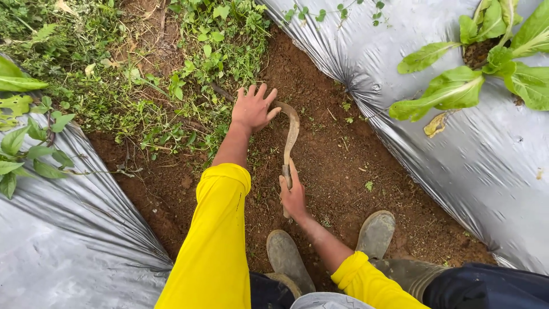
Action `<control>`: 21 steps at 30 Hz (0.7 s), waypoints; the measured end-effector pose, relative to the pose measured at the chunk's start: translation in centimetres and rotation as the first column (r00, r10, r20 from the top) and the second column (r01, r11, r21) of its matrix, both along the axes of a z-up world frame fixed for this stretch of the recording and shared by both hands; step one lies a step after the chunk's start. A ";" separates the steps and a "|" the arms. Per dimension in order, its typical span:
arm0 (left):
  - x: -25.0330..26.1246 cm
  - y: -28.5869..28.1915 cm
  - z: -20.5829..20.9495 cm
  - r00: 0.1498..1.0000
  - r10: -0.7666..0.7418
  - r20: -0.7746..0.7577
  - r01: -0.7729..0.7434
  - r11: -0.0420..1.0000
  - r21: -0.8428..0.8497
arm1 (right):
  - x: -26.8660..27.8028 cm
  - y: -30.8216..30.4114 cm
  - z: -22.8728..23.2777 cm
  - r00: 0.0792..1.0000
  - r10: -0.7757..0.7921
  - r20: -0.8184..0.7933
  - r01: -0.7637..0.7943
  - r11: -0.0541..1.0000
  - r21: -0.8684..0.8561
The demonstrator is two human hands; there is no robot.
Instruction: The person uses a sickle to cut weeds growing between rows of plants in a garden. They gather the cut weeds by hand and continue clearing the area along the plastic mulch.
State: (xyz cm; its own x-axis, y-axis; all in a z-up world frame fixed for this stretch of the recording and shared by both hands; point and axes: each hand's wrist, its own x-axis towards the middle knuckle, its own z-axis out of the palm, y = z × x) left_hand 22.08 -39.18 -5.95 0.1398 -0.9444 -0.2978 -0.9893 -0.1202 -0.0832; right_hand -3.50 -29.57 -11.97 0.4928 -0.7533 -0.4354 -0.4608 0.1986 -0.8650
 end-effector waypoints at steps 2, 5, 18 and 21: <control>0.2 -0.2 -2.4 0.999 -0.024 0.021 0.025 0.999 -0.029 | 0.2 0.9 -1.2 1.000 -0.010 0.014 0.010 1.000 0.014; 1.0 -0.5 -4.6 0.997 -0.063 0.047 0.065 0.997 -0.044 | 0.8 1.5 0.4 0.994 -0.053 0.092 0.045 0.995 0.094; 4.0 -0.2 -13.0 0.969 -0.156 0.192 0.218 0.906 -0.362 | 2.2 2.9 3.5 0.931 -0.205 0.303 0.105 0.943 0.315; 4.0 -0.5 -12.0 0.975 -0.114 0.191 0.177 0.917 -0.357 | 2.3 3.0 3.9 0.923 -0.229 0.309 0.126 0.939 0.320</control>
State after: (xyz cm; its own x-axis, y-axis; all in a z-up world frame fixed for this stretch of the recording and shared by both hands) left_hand 26.09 -39.70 -17.92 0.0095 -0.9958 0.0914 -0.9745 -0.0297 -0.2224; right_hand -1.25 -26.60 -8.04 0.5185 -0.7085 -0.4787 -0.0861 0.5138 -0.8536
